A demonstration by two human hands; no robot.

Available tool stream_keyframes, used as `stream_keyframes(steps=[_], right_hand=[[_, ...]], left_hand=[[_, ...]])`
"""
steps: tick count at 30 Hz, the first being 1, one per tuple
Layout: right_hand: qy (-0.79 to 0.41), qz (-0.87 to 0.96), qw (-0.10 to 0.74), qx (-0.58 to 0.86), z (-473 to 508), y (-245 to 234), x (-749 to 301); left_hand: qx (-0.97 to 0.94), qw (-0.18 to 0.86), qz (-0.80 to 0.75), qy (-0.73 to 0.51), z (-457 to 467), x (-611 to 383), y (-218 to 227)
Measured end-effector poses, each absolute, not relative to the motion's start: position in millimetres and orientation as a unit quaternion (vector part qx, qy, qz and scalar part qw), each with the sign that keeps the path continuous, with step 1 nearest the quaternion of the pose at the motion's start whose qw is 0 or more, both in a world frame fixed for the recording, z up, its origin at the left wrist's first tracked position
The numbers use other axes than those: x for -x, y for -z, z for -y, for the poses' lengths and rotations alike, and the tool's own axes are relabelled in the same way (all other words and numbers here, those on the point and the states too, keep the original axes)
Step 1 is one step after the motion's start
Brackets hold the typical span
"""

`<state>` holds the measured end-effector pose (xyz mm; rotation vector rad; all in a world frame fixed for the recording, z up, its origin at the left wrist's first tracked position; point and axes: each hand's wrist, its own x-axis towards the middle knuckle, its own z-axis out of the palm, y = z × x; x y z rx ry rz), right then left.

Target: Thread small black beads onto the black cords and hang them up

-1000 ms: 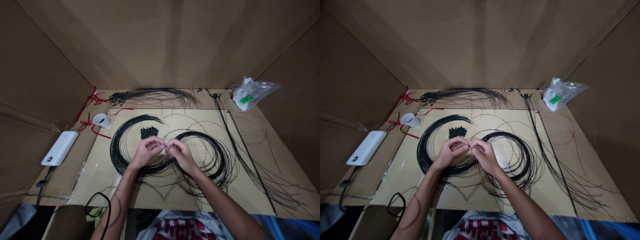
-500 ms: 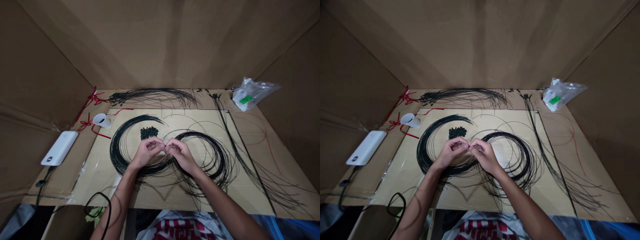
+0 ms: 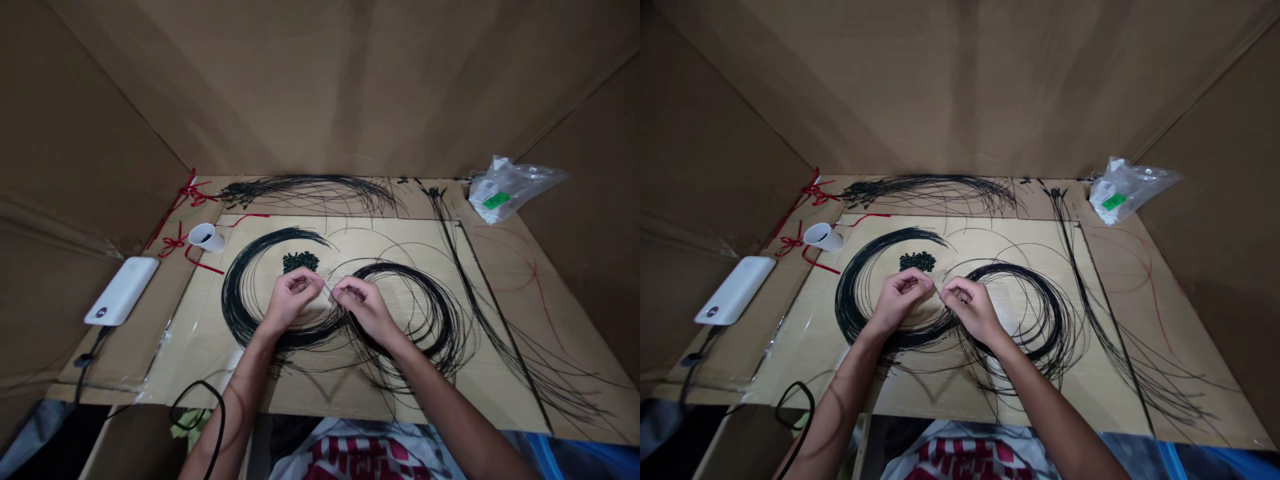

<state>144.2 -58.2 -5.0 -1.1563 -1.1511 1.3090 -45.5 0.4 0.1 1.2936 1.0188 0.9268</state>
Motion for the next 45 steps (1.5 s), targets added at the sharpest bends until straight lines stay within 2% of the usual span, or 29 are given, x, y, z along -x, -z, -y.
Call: stream_keyframes(steps=[10,18,21,26,29,33,45], right_hand=[[-0.528,0.493,0.5,0.478,57.3,5.0,-149.1],[-0.545,0.487,0.489,0.476,59.5,6.1,-141.4],[-0.533,0.482,0.495,0.49,58.9,9.4,-141.1],[-0.511,0.467,0.507,0.514,58.4,9.3,-142.0],[-0.515,0.461,0.507,0.515,58.9,7.5,-141.3],[-0.52,0.455,0.512,0.511,59.0,7.6,-140.2],[-0.525,0.45,0.516,0.505,59.0,8.3,-139.8]], left_hand=[[-0.542,0.591,-0.44,-0.404,-0.9,47.5,-2.1],[-0.61,0.585,-0.405,-0.349,1.1,43.2,-0.8],[-0.656,0.501,-0.434,-0.362,-2.1,48.7,0.9],[-0.763,0.219,-0.492,-0.357,-11.2,66.6,1.4],[-0.801,0.139,-0.493,-0.311,-14.7,73.6,3.1],[-0.823,0.112,-0.487,-0.27,-16.1,75.9,8.8],[-0.821,0.134,-0.478,-0.283,-18.7,77.2,16.5]])
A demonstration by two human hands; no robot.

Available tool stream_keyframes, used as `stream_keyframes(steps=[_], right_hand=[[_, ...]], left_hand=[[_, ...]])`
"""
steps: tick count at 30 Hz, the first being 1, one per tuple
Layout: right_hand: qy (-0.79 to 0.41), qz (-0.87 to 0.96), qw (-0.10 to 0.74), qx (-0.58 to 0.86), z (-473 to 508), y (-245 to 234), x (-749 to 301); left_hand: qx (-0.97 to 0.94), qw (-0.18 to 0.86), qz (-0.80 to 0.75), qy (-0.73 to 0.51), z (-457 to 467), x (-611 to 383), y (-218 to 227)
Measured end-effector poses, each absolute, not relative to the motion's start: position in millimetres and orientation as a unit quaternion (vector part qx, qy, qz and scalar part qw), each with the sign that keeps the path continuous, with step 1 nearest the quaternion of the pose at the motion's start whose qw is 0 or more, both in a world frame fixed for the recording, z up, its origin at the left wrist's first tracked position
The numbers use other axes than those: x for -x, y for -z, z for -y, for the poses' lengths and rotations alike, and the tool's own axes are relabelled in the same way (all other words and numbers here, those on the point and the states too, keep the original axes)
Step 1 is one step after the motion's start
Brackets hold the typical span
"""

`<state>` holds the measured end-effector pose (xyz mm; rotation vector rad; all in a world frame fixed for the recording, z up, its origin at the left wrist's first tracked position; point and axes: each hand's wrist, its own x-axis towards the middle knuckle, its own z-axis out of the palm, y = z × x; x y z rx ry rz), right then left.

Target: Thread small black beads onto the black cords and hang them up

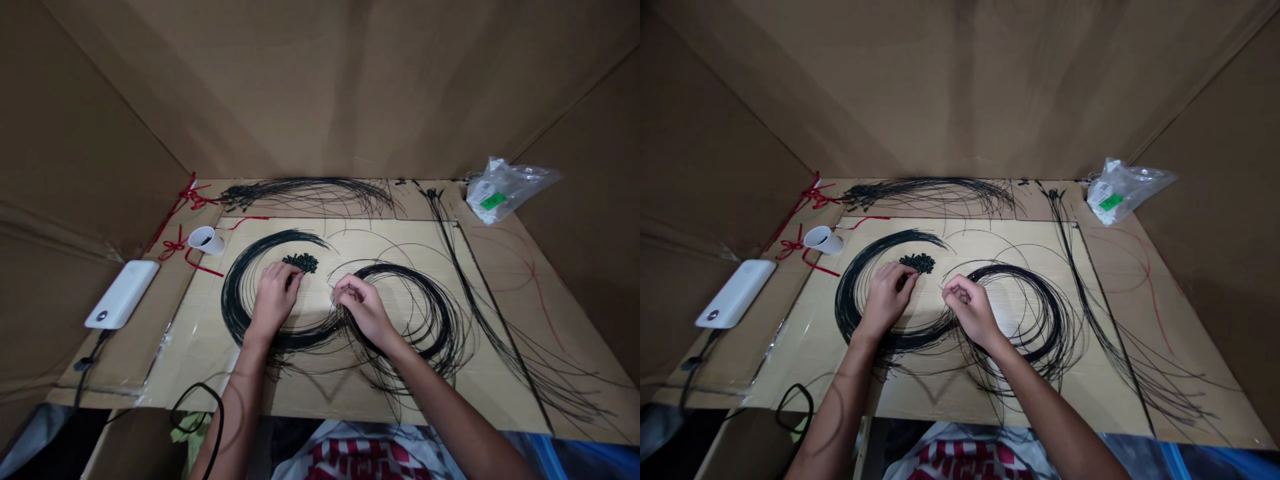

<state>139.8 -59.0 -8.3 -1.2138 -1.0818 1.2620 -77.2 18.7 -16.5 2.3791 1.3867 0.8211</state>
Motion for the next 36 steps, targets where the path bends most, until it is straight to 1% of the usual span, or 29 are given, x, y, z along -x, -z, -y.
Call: stream_keyframes(steps=[5,8,11,16,19,23,36], right_hand=[[-0.527,0.45,0.513,0.506,58.8,9.2,-139.8],[-0.527,0.45,0.512,0.508,58.8,9.3,-139.9],[-0.525,0.455,0.513,0.505,59.0,9.3,-140.1],[-0.524,0.455,0.52,0.498,59.5,7.9,-139.9],[-0.521,0.453,0.523,0.5,59.6,5.3,-139.7],[-0.518,0.45,0.53,0.498,59.7,1.9,-139.8],[-0.524,0.444,0.531,0.498,60.3,2.3,-140.1]], left_hand=[[-0.824,0.124,-0.481,-0.272,-17.7,76.4,12.6],[-0.81,0.147,-0.485,-0.296,-15.7,73.6,8.2],[-0.76,0.248,-0.486,-0.353,-12.2,67.4,6.8],[-0.625,0.495,-0.444,-0.409,-4.7,51.3,10.1],[-0.569,0.571,-0.43,-0.407,-0.6,44.4,8.5],[-0.548,0.596,-0.431,-0.399,1.9,41.7,3.8],[-0.539,0.607,-0.426,-0.399,2.0,40.8,6.6]])
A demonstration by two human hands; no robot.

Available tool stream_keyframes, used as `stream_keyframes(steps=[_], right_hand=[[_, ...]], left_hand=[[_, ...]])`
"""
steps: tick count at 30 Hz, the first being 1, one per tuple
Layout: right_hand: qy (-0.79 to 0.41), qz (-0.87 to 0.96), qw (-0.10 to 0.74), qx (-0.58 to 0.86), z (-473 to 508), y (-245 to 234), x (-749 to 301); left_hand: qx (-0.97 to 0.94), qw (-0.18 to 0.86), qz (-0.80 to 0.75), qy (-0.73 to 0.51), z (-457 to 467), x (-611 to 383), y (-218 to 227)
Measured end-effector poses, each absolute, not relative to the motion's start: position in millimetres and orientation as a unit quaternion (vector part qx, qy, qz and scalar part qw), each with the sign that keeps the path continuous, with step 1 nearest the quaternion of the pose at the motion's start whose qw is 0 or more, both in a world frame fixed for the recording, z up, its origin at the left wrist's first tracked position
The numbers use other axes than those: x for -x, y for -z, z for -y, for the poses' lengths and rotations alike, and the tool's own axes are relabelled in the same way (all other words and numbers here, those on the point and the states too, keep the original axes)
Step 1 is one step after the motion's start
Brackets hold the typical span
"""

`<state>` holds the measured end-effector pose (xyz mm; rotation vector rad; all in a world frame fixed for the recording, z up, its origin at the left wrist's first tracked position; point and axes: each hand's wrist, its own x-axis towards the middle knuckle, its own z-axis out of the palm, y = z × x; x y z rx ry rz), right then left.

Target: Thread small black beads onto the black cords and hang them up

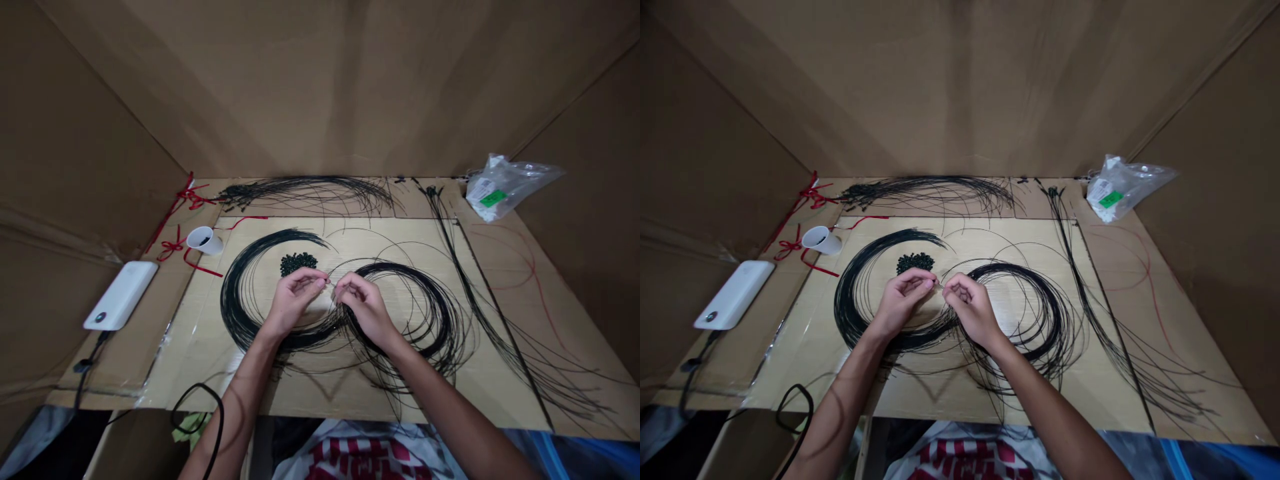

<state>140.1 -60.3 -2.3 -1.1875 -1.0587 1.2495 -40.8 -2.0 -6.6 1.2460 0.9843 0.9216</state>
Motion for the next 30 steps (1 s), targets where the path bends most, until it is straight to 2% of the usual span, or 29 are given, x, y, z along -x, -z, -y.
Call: stream_keyframes(steps=[30], right_hand=[[-0.522,0.45,0.527,0.497,60.6,0.7,-139.5]], left_hand=[[-0.543,0.616,-0.404,-0.402,2.8,38.1,7.5]])
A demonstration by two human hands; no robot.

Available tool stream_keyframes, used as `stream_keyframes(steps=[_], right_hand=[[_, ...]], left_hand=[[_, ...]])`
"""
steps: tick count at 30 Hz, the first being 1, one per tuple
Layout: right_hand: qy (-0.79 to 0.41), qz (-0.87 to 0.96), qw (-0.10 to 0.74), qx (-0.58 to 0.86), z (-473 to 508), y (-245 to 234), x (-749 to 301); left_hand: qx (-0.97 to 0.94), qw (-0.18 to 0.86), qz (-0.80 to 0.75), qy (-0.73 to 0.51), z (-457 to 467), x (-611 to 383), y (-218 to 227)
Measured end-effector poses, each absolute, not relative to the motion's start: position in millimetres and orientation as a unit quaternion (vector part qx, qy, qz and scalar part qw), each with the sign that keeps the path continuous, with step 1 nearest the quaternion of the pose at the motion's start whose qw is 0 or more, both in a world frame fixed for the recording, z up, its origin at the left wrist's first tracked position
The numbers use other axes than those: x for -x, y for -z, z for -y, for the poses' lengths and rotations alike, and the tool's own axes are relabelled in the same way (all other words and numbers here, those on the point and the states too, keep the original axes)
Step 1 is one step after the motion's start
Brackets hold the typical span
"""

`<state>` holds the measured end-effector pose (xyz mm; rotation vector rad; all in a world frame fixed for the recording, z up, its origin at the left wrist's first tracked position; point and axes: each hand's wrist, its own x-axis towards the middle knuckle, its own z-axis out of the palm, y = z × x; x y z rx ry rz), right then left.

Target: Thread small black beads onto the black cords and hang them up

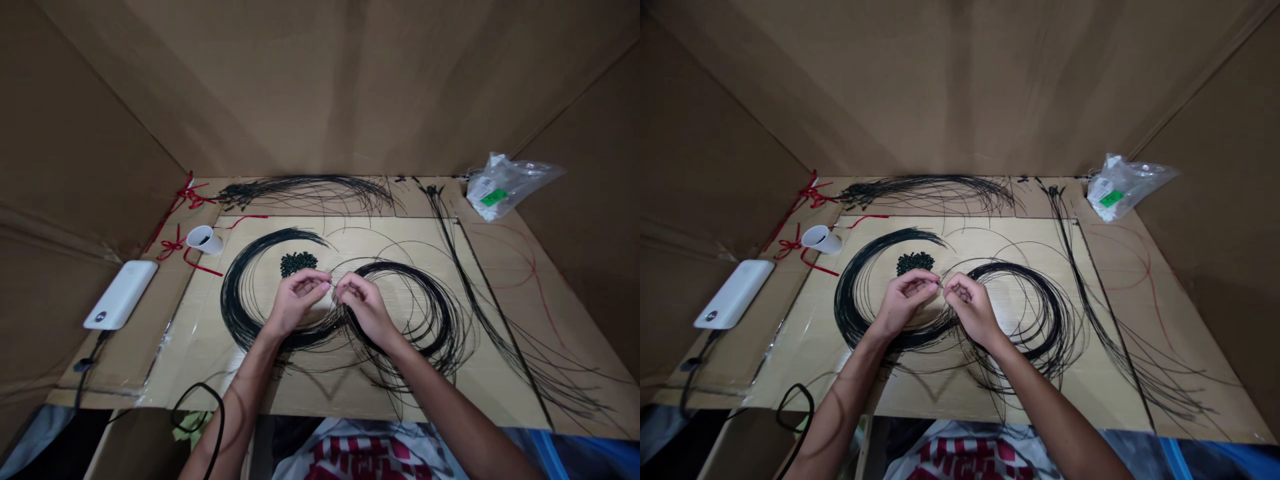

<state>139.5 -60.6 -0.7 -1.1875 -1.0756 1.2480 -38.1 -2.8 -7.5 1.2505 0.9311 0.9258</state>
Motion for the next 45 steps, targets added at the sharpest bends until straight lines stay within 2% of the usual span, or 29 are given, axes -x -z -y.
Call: stream_keyframes(steps=[45], right_hand=[[-0.523,0.464,0.522,0.488,60.8,7.0,-141.2]], left_hand=[[-0.549,0.619,-0.381,-0.412,1.3,38.4,9.3]])
